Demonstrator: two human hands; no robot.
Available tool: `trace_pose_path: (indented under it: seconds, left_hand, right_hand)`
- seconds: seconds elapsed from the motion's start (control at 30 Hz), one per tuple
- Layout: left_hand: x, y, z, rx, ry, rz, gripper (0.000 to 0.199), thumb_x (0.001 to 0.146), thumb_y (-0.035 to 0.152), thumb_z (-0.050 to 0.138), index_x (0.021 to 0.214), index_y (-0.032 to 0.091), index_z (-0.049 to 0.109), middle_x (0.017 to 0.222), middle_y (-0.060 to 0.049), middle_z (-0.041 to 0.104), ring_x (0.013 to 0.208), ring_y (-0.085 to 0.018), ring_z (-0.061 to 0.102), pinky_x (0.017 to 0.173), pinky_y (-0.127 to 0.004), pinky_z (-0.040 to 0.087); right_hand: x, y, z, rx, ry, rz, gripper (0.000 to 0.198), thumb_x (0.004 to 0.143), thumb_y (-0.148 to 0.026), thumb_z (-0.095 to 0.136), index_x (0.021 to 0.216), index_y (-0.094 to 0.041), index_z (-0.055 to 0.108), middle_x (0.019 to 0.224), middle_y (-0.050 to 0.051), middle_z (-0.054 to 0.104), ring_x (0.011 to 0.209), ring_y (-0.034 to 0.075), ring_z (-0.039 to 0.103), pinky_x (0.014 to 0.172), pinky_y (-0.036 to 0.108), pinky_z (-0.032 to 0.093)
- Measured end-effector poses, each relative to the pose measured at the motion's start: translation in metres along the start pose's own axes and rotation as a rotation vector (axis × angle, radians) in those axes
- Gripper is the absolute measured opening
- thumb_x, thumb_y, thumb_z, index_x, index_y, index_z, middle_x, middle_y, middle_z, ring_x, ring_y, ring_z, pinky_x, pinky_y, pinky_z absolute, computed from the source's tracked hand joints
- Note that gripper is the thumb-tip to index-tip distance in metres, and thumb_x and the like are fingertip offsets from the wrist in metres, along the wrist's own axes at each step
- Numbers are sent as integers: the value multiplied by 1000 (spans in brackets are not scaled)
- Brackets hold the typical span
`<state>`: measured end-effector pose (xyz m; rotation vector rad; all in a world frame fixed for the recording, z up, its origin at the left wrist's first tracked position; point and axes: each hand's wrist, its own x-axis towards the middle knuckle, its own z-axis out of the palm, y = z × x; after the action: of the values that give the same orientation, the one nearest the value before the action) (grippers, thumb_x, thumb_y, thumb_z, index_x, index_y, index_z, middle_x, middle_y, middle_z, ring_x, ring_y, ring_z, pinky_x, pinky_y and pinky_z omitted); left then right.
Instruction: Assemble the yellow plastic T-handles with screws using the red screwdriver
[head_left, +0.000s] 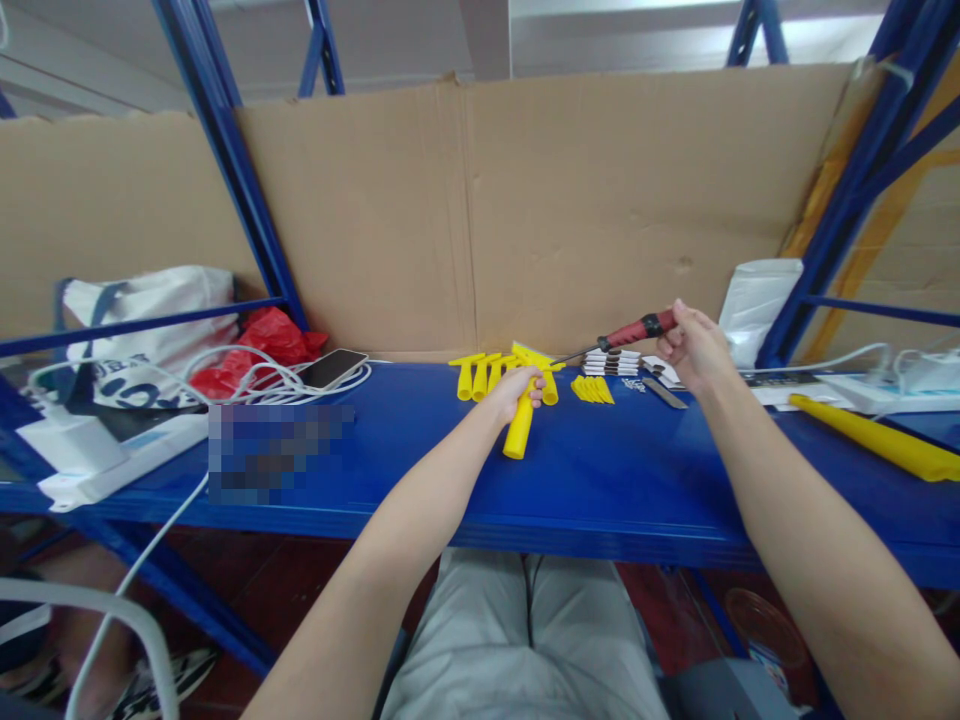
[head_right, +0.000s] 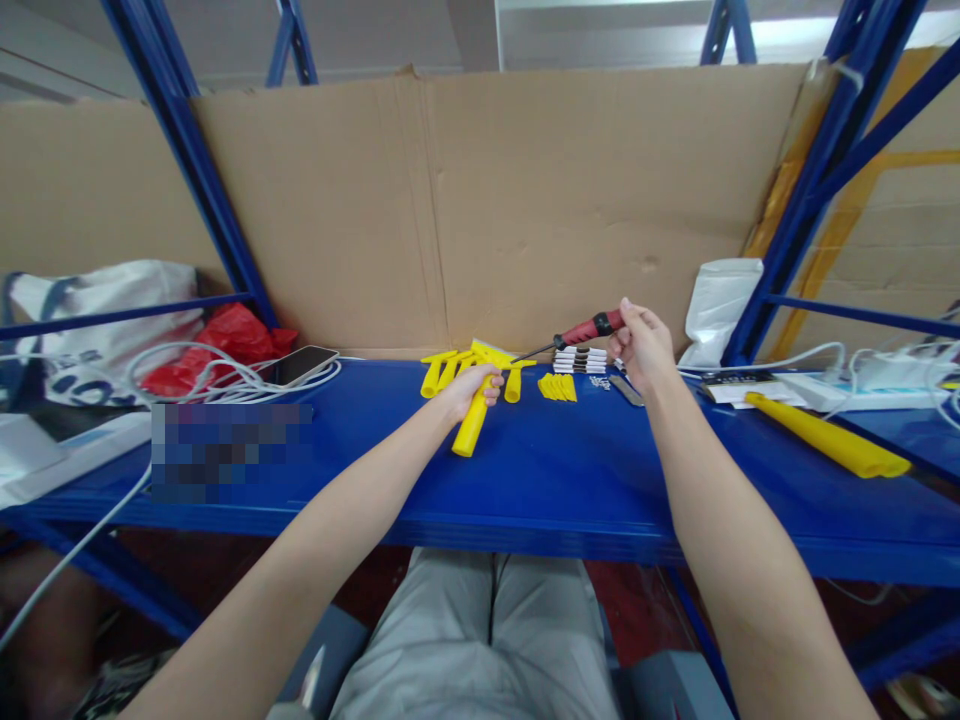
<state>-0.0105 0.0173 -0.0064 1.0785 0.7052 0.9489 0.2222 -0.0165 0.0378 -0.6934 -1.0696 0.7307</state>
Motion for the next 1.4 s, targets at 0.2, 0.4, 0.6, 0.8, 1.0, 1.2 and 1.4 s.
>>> trace_pose_path:
  seconds: [0.2, 0.4, 0.6, 0.8, 1.0, 1.2, 1.4]
  left_hand:
    - [-1, 1, 1, 8, 5, -14, 16, 77, 5, 35, 67, 18, 37, 46, 7, 36, 30, -3, 29, 32, -14, 21]
    - [-1, 1, 2, 0, 2, -20, 17, 77, 5, 36, 66, 18, 37, 46, 7, 36, 29, -3, 29, 31, -14, 21]
    - [-1, 0, 2, 4, -1, -19, 17, 77, 6, 36, 66, 18, 37, 46, 7, 36, 29, -3, 29, 32, -14, 21]
    - [0, 0, 1, 2, -2, -17, 16, 77, 6, 36, 66, 18, 37, 46, 7, 36, 30, -3, 29, 32, -14, 21]
    - [0, -1, 1, 3, -3, -15, 17, 77, 6, 36, 66, 18, 37, 46, 7, 36, 30, -3, 29, 32, -14, 21]
    - [-2, 1, 3, 5, 20, -23, 17, 78, 5, 35, 67, 17, 37, 46, 7, 36, 30, -2, 29, 32, -14, 20]
    - [-2, 1, 2, 5, 8, -28, 16, 77, 5, 35, 67, 18, 38, 47, 7, 36, 30, -3, 29, 32, -14, 21]
  right_hand:
    - [-2, -3, 2, 16, -23, 37, 26, 68, -39, 67, 67, -20, 50, 48, -6, 46, 39, 6, 44, 34, 17, 33]
    - [-2, -2, 2, 43, -18, -4, 31, 62, -38, 72, 64, -21, 47, 48, -8, 44, 37, 5, 40, 31, 17, 31]
    - [1, 1, 0, 28, 0, -12, 39, 61, -43, 72, 61, -20, 40, 45, -8, 40, 35, 5, 39, 30, 18, 31]
    - [0, 0, 0, 4, -9, 1, 31, 65, -44, 68, 67, -21, 47, 39, -10, 32, 32, 5, 34, 31, 18, 30]
    - [-3, -4, 2, 22, -30, 31, 26, 70, -39, 66, 65, -20, 49, 49, -5, 48, 39, 6, 43, 34, 18, 32]
    - [2, 1, -2, 44, -17, -14, 30, 65, -39, 70, 63, -19, 47, 51, -7, 45, 37, 5, 39, 32, 17, 29]
    - [3, 3, -2, 9, 7, -11, 39, 62, -45, 70, 60, -20, 40, 46, -8, 40, 35, 5, 38, 31, 19, 29]
